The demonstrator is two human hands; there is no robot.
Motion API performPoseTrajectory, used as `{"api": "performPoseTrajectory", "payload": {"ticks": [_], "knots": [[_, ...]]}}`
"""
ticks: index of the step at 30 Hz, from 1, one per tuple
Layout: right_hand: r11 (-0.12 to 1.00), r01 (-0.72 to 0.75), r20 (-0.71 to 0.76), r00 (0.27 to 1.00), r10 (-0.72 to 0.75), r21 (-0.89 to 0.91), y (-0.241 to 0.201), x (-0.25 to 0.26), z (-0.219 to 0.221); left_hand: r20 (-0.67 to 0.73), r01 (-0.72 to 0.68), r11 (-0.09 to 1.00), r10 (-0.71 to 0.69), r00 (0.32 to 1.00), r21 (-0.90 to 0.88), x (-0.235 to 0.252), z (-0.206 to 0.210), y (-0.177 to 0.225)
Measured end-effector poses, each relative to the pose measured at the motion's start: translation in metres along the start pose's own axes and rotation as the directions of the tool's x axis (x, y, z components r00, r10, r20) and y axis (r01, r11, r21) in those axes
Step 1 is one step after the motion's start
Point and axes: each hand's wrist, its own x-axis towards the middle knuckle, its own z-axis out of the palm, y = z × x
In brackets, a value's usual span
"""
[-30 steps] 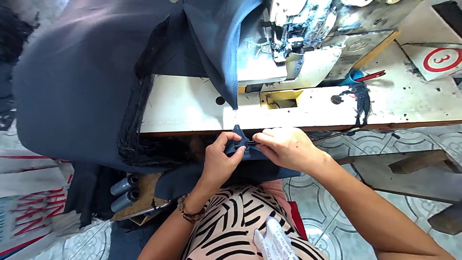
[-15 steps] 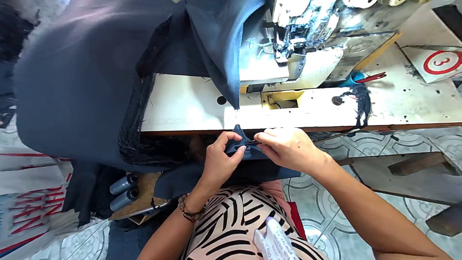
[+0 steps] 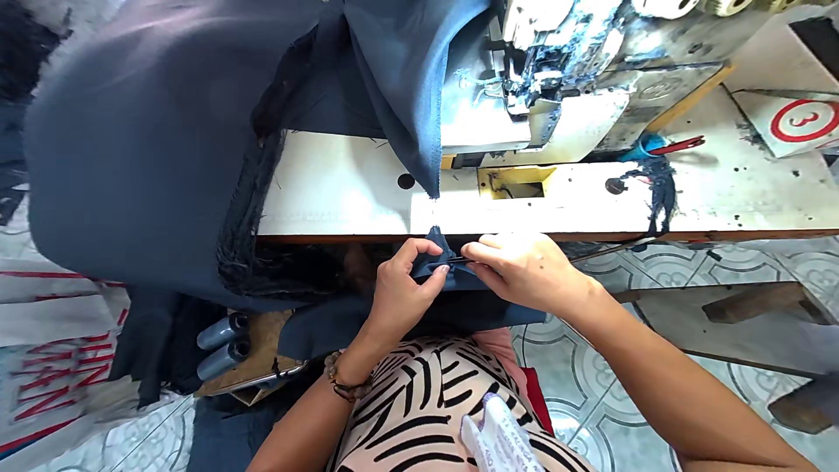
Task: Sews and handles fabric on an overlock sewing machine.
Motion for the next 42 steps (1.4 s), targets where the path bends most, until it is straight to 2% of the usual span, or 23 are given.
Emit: {"api": "performPoseTrajectory", "payload": {"ticks": [5,10,22,29,35,37,39,41,42], "knots": [[1.0,-0.003,-0.001,1.0,0.003,0.018,-0.001,0.001,0.003,-0.003,-0.01,1.0,0.01,1.0,0.011,0.001,-0.001,0.0],[1.0,0.001,-0.03,1.0,0.0,0.023,-0.003,-0.001,0.01,0.017,0.038,0.999,-0.038,0.999,-0.024,0.001,-0.003,0.0],[0.993,0.007,0.042,0.999,-0.002,-0.118,-0.009,-0.002,0.007,0.057,0.094,0.993,-0.09,0.994,-0.074,0.002,-0.004,0.005],[0.999,-0.024,0.019,1.0,0.024,-0.026,-0.008,-0.006,0.007,0.056,0.088,0.992,-0.083,0.995,-0.087,0.0,-0.003,0.004],[0.999,-0.019,0.018,1.0,0.02,-0.027,-0.009,-0.007,0.004,0.057,0.093,0.992,-0.088,0.994,-0.084,-0.001,-0.001,0.004],[0.999,-0.023,0.018,1.0,0.023,0.023,-0.01,-0.006,0.004,0.059,0.084,0.991,-0.078,0.995,-0.104,-0.001,-0.001,0.004],[0.988,-0.087,0.019,0.996,0.085,0.131,-0.012,-0.006,0.001,0.065,0.066,0.99,-0.058,0.996,-0.121,-0.002,-0.001,0.004],[0.927,-0.246,0.048,0.969,0.242,0.285,-0.012,-0.005,-0.002,0.074,0.04,0.994,-0.033,0.997,-0.104,-0.004,-0.002,0.003],[0.862,-0.333,0.074,0.941,0.331,0.383,-0.011,-0.003,-0.004,0.076,0.023,0.996,-0.016,0.997,-0.086,-0.005,-0.002,0.001]]}}
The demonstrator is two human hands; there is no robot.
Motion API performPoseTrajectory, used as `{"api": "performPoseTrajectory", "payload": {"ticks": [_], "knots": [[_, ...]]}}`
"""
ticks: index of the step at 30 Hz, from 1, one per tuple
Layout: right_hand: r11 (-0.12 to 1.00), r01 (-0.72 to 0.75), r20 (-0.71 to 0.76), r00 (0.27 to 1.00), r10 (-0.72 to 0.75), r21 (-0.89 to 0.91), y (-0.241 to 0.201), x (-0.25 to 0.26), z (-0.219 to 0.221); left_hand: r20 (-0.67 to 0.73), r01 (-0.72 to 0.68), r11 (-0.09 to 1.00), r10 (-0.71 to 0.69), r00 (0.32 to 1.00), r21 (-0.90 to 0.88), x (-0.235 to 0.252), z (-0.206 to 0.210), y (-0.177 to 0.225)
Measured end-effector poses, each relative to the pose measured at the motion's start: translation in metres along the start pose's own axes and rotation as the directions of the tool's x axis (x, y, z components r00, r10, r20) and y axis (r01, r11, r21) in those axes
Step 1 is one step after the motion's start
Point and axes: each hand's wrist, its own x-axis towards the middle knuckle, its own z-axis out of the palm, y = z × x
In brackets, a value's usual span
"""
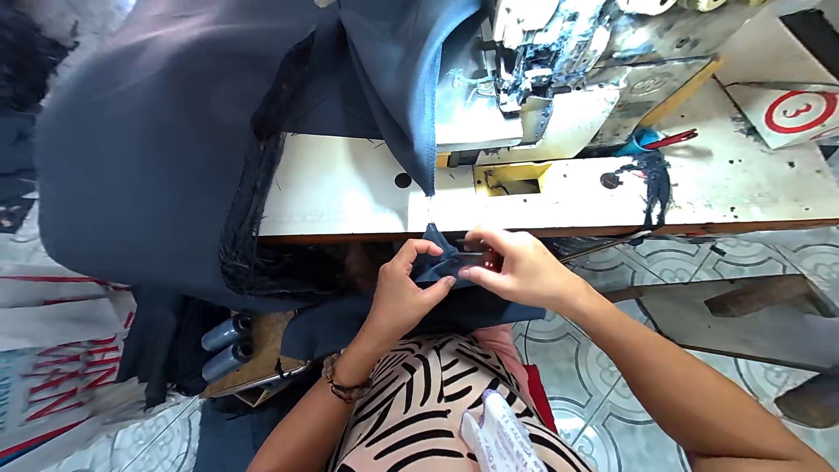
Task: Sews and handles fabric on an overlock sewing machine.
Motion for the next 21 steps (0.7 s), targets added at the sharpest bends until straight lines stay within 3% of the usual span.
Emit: {"api": "performPoseTrajectory", "payload": {"ticks": [3,7,17,19,21], "knots": [[0.888,-0.246,0.021,0.966,0.259,0.388,-0.008,0.01,0.002,-0.01,-0.053,0.997,0.054,0.999,0.054,-0.002,0.001,-0.003],[0.75,-0.369,0.123,0.923,0.365,0.549,-0.012,0.019,0.019,-0.018,-0.128,0.988,0.13,0.991,0.082,-0.002,0.001,-0.005],[0.732,-0.343,0.115,0.932,0.344,0.589,-0.008,0.021,0.031,0.147,-0.201,0.977,0.189,0.971,0.071,-0.001,-0.012,-0.012],[0.842,-0.28,0.053,0.956,0.289,0.46,-0.005,0.017,0.022,0.108,-0.226,0.973,0.219,0.97,0.054,-0.002,-0.01,-0.014],[0.97,-0.164,0.009,0.986,0.166,0.181,-0.004,0.011,0.007,0.055,-0.248,0.968,0.245,0.968,0.048,-0.004,-0.007,-0.016]]}}
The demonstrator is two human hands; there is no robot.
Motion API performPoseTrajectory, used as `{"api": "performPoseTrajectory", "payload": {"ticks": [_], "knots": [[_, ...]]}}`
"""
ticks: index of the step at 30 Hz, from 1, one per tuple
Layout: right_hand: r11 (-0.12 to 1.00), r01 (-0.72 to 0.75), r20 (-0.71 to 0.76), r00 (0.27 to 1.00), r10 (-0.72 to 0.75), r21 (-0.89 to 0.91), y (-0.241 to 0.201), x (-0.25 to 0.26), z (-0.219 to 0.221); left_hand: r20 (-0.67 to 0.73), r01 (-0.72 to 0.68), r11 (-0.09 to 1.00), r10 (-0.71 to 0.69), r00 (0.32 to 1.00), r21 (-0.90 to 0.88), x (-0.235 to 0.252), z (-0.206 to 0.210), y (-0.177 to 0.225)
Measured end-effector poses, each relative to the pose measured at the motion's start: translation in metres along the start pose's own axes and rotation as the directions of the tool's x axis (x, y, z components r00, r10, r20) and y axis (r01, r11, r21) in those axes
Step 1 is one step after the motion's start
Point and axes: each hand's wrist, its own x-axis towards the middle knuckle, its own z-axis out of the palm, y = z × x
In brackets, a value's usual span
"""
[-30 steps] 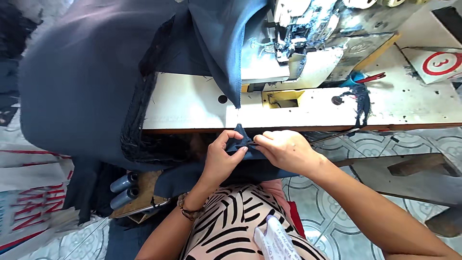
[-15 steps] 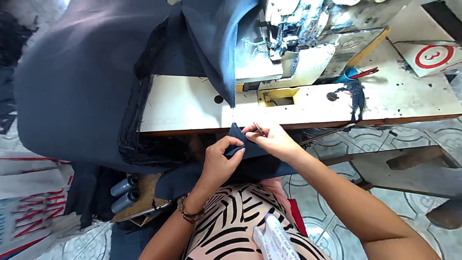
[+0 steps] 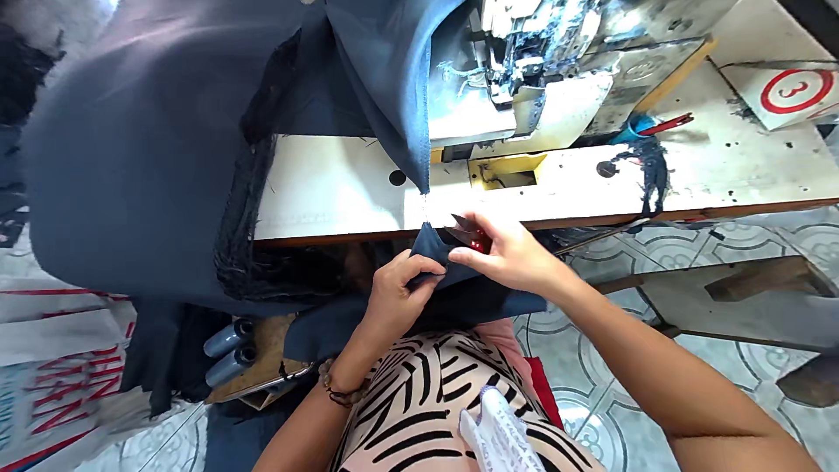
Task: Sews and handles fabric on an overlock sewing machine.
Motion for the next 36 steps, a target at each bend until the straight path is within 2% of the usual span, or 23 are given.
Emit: {"api": "performPoseTrajectory", "payload": {"ticks": [2,4,6,14,36], "knots": [[0.945,0.218,0.01,0.975,-0.222,-0.245,0.0,-0.006,-0.009,-0.026,-0.011,1.0,0.012,1.0,0.01,-0.001,0.001,-0.001],[0.828,0.389,0.055,0.914,-0.402,-0.403,0.002,-0.011,-0.013,-0.035,-0.019,1.0,0.02,0.999,0.011,0.0,0.003,-0.001],[0.745,0.441,0.103,0.885,-0.454,-0.501,0.003,-0.014,-0.014,-0.035,-0.022,1.0,0.023,0.999,0.013,0.0,0.004,-0.001],[0.666,0.445,0.179,0.885,-0.43,-0.598,-0.002,-0.015,-0.021,-0.026,-0.025,0.999,0.026,0.999,0.028,0.003,0.004,0.002],[0.664,0.437,0.209,0.894,-0.397,-0.607,-0.002,-0.015,-0.016,-0.031,-0.015,0.999,0.016,0.999,0.044,0.003,0.005,0.004]]}}
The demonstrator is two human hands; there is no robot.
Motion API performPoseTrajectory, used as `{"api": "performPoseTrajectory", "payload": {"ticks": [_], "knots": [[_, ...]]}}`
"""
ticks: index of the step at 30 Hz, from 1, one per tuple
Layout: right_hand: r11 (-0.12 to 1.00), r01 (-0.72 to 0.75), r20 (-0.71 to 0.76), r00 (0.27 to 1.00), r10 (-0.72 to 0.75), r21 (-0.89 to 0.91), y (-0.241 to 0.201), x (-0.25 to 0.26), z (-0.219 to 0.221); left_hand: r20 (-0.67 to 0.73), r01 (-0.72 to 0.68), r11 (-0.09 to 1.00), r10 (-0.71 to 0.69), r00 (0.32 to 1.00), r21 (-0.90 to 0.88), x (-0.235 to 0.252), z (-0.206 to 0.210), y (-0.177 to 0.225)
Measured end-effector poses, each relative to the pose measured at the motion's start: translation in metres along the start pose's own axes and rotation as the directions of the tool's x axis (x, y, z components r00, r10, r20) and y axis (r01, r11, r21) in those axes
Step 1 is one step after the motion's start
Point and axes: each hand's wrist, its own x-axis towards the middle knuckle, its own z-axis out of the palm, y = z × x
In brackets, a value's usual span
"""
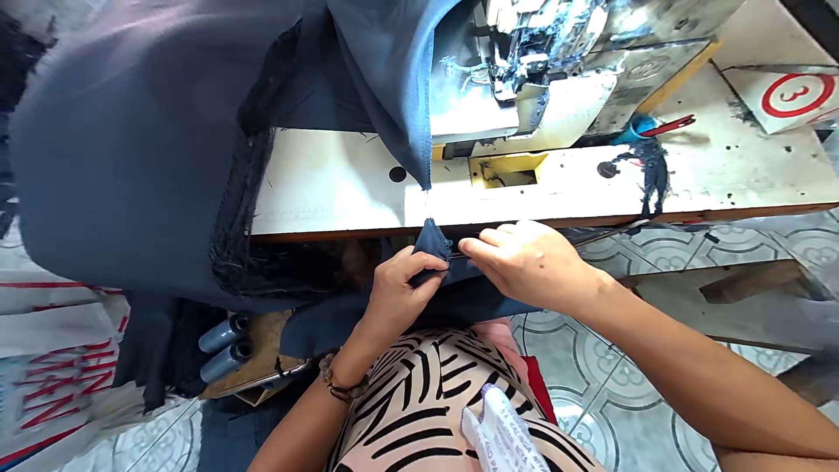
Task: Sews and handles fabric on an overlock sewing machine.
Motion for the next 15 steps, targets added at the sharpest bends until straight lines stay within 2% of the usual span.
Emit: {"api": "performPoseTrajectory", "payload": {"ticks": [11,15], "knots": [[0.983,-0.082,-0.05,0.995,0.091,0.167,-0.005,-0.008,0.026,-0.016,0.0,1.0,-0.001,1.0,-0.017,-0.001,-0.001,-0.003],[0.944,-0.179,-0.055,0.978,0.201,0.276,-0.008,-0.008,0.024,0.002,0.011,0.999,-0.011,1.0,-0.039,-0.001,0.0,-0.002]]}}
